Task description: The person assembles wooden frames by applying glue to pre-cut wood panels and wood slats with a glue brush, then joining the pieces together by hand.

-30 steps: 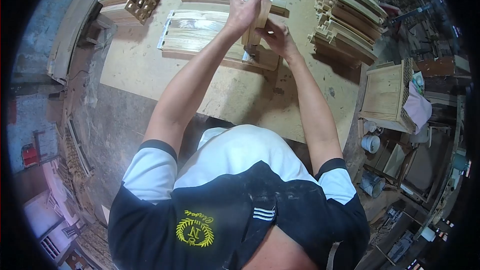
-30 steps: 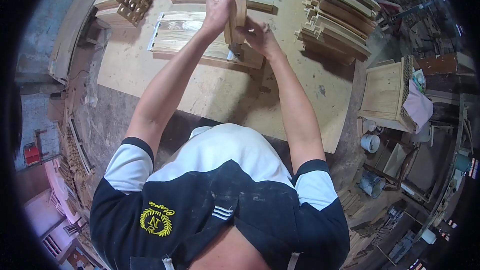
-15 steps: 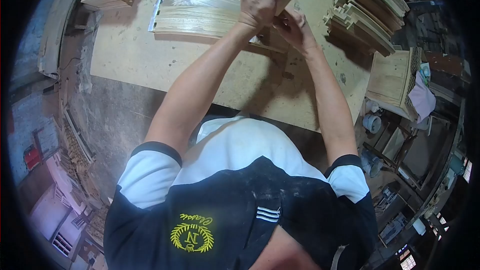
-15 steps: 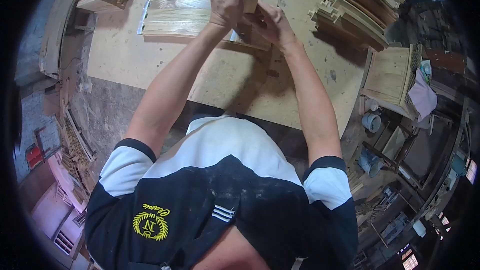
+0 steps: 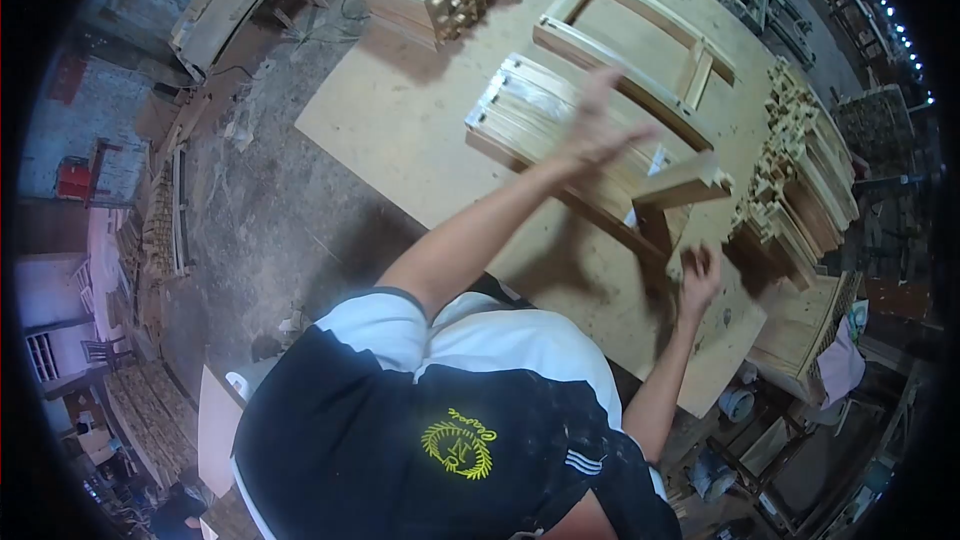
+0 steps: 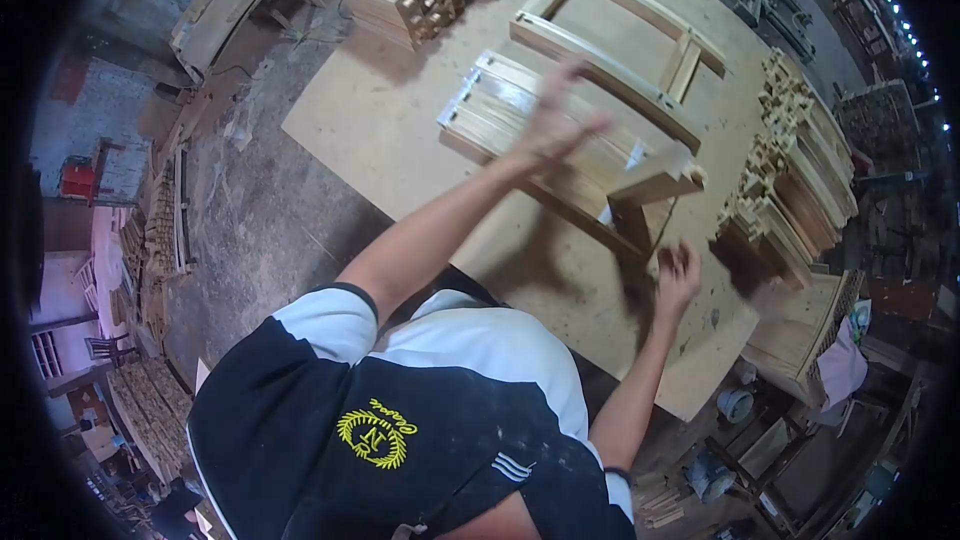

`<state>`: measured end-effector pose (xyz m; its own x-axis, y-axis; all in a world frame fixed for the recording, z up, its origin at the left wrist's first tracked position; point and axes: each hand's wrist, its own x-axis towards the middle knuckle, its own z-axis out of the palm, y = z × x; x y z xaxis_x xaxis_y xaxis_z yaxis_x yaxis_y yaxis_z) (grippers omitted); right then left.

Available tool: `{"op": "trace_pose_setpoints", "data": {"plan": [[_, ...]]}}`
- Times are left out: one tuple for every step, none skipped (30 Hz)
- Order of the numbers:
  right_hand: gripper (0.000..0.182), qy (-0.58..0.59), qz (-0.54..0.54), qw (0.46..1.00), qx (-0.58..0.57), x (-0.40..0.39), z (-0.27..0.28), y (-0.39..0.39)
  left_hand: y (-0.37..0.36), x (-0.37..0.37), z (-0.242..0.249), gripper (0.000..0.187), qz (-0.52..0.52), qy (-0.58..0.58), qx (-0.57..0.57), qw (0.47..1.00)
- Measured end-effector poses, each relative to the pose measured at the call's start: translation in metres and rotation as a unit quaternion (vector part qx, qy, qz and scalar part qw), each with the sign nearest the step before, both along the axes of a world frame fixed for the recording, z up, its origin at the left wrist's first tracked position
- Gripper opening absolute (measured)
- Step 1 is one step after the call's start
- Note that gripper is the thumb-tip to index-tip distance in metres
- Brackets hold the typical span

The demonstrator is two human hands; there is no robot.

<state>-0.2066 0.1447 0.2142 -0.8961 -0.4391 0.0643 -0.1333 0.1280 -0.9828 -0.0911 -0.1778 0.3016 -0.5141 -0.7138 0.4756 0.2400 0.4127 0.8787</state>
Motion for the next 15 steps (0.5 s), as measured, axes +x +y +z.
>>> {"op": "trace_pose_setpoints", "data": {"plan": [[0.033, -0.043, -0.03, 0.999, 0.01, 0.013, -0.006, 0.021, -0.042, 0.026, 0.001, 0.087, 0.075, -0.044, 0.02, 0.996], [0.032, -0.031, -0.057, 0.997, 0.04, 0.03, -0.005, 0.035, -0.09, 0.049, -0.007, 0.09, 0.187, -0.075, 0.08, 0.976], [0.031, -0.037, -0.079, 0.995, 0.056, 0.048, -0.003, 0.045, -0.132, 0.075, 0.008, 0.096, 0.266, -0.068, 0.067, 0.959], [0.031, -0.043, -0.1, 0.992, 0.072, 0.063, -0.001, 0.048, -0.179, 0.098, 0.008, 0.099, 0.282, -0.067, 0.119, 0.95], [0.03, -0.048, -0.104, 0.992, 0.06, 0.072, -0.003, 0.047, -0.223, 0.108, -0.004, 0.1, 0.38, -0.107, 0.081, 0.915], [0.028, -0.052, -0.108, 0.992, 0.049, 0.079, -0.005, 0.043, -0.262, 0.114, -0.018, 0.101, 0.474, -0.145, 0.043, 0.868], [0.027, -0.057, -0.117, 0.991, 0.041, 0.087, -0.007, 0.038, -0.289, 0.117, -0.026, 0.101, 0.474, -0.158, 0.03, 0.866], [0.026, -0.059, -0.124, 0.99, 0.032, 0.094, -0.006, 0.024, -0.312, 0.12, -0.032, 0.101, 0.474, -0.17, 0.018, 0.864], [0.026, -0.059, -0.129, 0.99, 0.022, 0.101, 0.001, 0.0, -0.333, 0.124, -0.038, 0.101, 0.476, -0.181, 0.005, 0.861], [0.025, -0.06, -0.133, 0.989, 0.011, 0.107, 0.008, -0.023, -0.353, 0.132, -0.048, 0.1, 0.438, -0.149, 0.016, 0.886], [0.024, -0.056, -0.121, 0.991, 0.01, 0.112, 0.012, -0.044, -0.371, 0.141, -0.058, 0.1, 0.399, -0.117, 0.026, 0.909], [0.024, -0.053, -0.108, 0.993, 0.009, 0.116, 0.017, -0.066, -0.382, 0.147, -0.064, 0.1, 0.358, -0.085, 0.037, 0.929], [0.023, -0.049, -0.096, 0.994, 0.008, 0.12, 0.021, -0.083, -0.377, 0.157, -0.059, 0.085, 0.368, -0.038, 0.017, 0.929], [0.023, -0.034, -0.07, 0.997, 0.009, 0.123, 0.024, -0.097, -0.381, 0.17, -0.06, 0.08, 0.321, -0.021, 0.103, 0.941], [0.022, -0.018, -0.044, 0.999, 0.009, 0.126, 0.027, -0.108, -0.39, 0.187, -0.062, 0.076, 0.27, -0.004, 0.188, 0.944]]}}
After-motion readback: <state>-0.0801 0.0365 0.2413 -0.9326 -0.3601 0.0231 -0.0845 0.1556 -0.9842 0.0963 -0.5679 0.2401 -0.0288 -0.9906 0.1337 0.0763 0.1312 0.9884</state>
